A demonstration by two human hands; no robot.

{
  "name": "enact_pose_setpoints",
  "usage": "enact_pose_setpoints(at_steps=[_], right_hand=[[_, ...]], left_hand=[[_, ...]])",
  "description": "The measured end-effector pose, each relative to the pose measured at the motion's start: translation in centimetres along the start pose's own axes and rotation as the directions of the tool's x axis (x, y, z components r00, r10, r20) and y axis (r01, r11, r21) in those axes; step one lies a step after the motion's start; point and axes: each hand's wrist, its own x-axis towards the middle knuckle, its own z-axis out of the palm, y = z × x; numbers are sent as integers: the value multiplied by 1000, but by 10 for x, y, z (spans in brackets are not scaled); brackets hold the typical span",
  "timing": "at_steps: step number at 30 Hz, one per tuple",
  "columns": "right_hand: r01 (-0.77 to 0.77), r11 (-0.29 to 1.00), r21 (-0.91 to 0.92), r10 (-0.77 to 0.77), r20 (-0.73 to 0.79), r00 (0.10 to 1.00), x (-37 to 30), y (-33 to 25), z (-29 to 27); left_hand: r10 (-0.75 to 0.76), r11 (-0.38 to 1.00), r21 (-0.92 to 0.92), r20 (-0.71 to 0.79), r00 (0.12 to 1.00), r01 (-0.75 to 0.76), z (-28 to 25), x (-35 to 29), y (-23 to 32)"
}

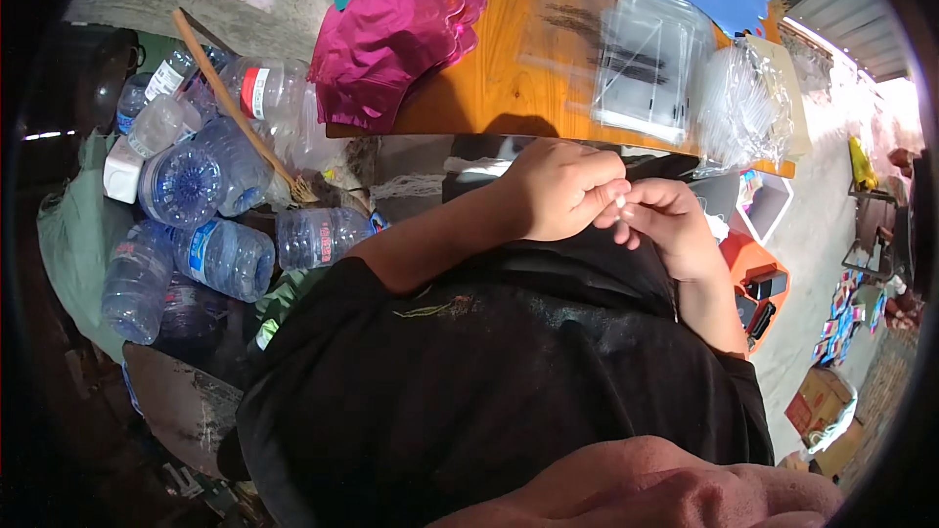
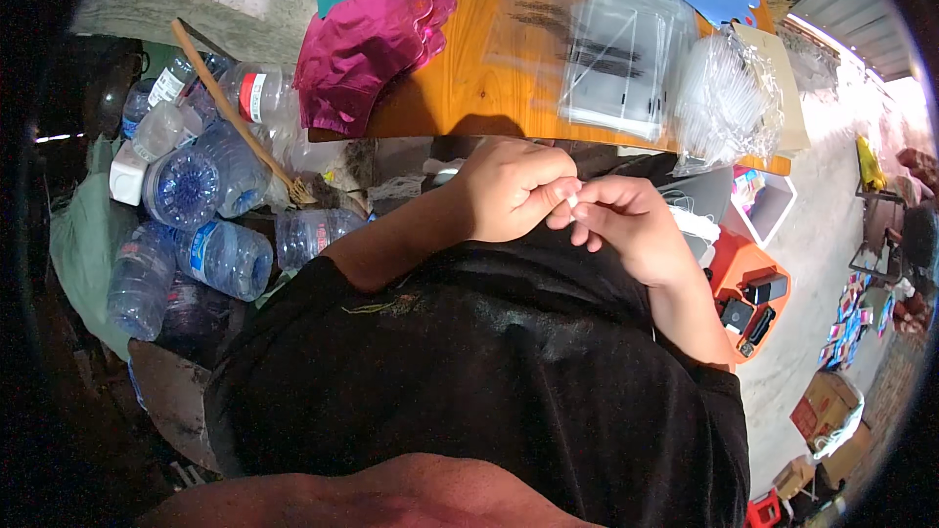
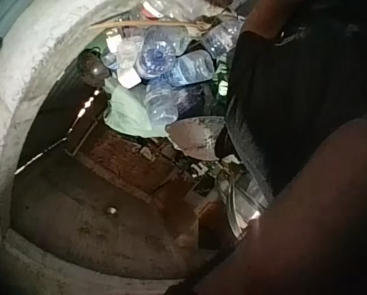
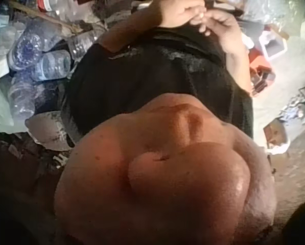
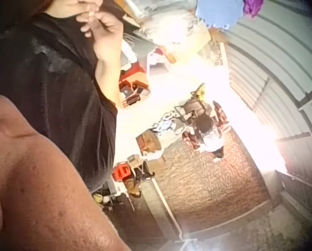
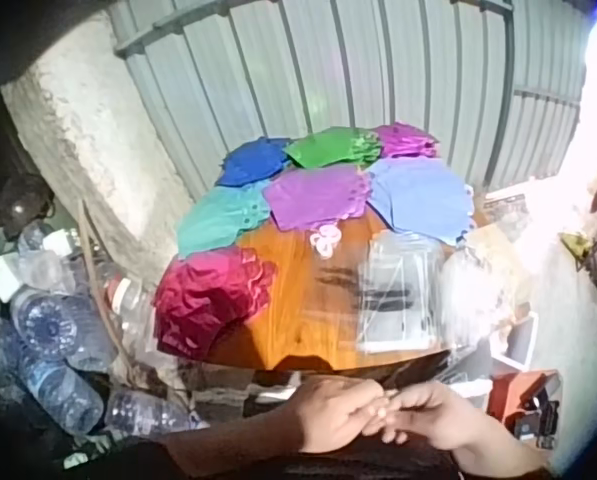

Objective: Assembling small white plastic components onto a thin metal wire.

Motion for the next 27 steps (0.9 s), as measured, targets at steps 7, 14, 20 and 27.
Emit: enact_pose_setpoints(at_steps=[7, 14, 20, 27], right_hand=[[468, 830, 303, -395, -273, 877, -1, 5, -5], [207, 836, -508, -293, -95, 951, 13, 19, -11], [356, 822, 444, -383, -31, 923, -2, 8, -7], [205, 846, -491, -312, -147, 939, 12, 8, -10]], left_hand=[[40, 999, 25, -23, 999, -39, 10, -3, 0], [27, 997, 74, -32, 999, -25, 1, 1, -3], [63, 998, 27, -80, 995, -61, 10, -2, -7], [-40, 998, 40, -4, 999, 40, 0, 1, -3]])
